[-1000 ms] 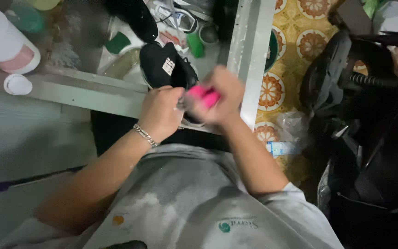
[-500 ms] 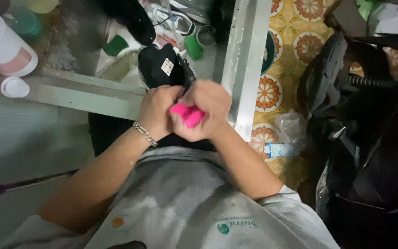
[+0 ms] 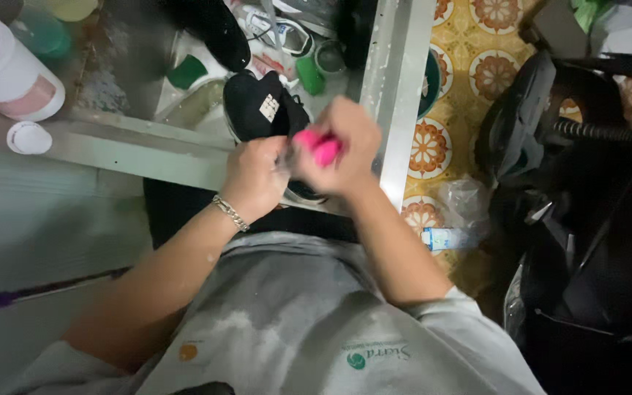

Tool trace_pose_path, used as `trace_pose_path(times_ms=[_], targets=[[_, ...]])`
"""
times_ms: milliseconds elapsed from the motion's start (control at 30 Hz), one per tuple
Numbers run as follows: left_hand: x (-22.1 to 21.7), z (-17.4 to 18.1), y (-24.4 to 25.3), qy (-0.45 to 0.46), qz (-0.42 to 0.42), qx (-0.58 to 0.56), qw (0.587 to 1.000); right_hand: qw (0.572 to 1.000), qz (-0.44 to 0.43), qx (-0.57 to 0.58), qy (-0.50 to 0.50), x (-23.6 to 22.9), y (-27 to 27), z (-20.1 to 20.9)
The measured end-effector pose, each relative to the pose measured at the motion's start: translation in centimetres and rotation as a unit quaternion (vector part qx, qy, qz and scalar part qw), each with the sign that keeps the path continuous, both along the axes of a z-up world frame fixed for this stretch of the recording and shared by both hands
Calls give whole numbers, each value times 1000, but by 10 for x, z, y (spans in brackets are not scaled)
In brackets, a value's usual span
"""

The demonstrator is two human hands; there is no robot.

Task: The person scrubs the exterior and sole of a black sneaker with a pink brush and soapy water in a sink, then rinses the sneaker under a faucet.

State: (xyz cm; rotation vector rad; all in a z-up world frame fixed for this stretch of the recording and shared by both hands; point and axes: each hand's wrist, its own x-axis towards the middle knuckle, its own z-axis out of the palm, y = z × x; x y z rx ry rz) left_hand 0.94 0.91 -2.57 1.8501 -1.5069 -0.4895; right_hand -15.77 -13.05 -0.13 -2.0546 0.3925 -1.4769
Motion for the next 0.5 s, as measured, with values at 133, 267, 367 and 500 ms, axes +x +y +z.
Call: trace_pose_path(times_ms=[133,267,367,500], targets=[[3,22,10,13,-29,-11,999,999,32,-24,11,-3,-10,-12],[-3,-1,-6,-21,10,37,999,1000,1,-23,3,2,2,16],[-1,3,4,49,0,36,998,997,10,-78,18,9,35,40],[-9,29,7,5,10,21,1000,1000,4,0,16,-7,-19,-12]])
